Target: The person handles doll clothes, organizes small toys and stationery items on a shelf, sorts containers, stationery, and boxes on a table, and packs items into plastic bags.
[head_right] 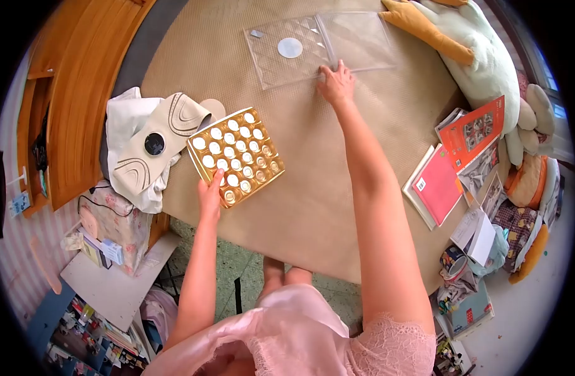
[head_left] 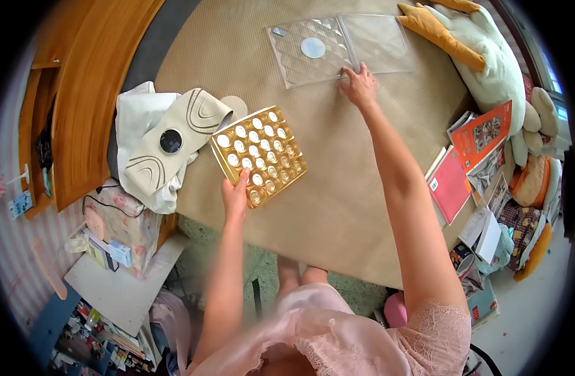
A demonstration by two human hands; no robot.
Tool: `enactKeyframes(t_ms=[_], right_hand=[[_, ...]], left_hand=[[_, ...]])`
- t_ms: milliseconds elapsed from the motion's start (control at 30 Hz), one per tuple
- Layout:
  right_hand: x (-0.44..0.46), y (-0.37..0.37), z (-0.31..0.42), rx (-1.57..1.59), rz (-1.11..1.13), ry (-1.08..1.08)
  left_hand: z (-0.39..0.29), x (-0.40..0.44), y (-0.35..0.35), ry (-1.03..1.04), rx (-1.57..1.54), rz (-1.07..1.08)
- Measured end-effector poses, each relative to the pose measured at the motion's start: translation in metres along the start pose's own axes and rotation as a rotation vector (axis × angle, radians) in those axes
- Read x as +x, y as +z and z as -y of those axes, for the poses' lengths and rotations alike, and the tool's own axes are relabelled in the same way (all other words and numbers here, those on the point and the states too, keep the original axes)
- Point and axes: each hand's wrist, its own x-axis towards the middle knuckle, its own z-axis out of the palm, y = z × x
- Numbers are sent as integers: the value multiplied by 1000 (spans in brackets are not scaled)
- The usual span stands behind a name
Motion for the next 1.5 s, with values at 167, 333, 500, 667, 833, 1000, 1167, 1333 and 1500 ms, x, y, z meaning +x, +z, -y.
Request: enactKeyframes(t_ms=[167, 333, 500, 667, 833, 1000, 1167, 1333, 1500], right_hand=[[-66, 19, 9, 124, -185, -60], [-171, 20, 21, 210, -158, 46], [-245, 5, 25, 397, -39, 107], [-296, -12, 30, 740, 267, 187], [-349, -1, 37, 928, 305, 11], [-380, -6, 40, 939, 421, 142], [-392, -4, 24, 705, 497, 86], [-391, 13, 10, 662, 559, 31], [-370, -34, -11, 1888, 467, 797]], left_hand=[[28, -9, -1, -86, -82, -15], [44, -40, -33, -149, -220, -213], [40, -68, -78, -117, -212, -206], [22, -86, -97, -68, -333, -181], [2, -99, -83, -48, -358, -177], [-6, -107, -77, 3, -369, -123], [-2, -113, -88, -186, -622, -46], [3, -118, -70, -227, -652, 75], [29, -132, 8, -262, -104, 373]])
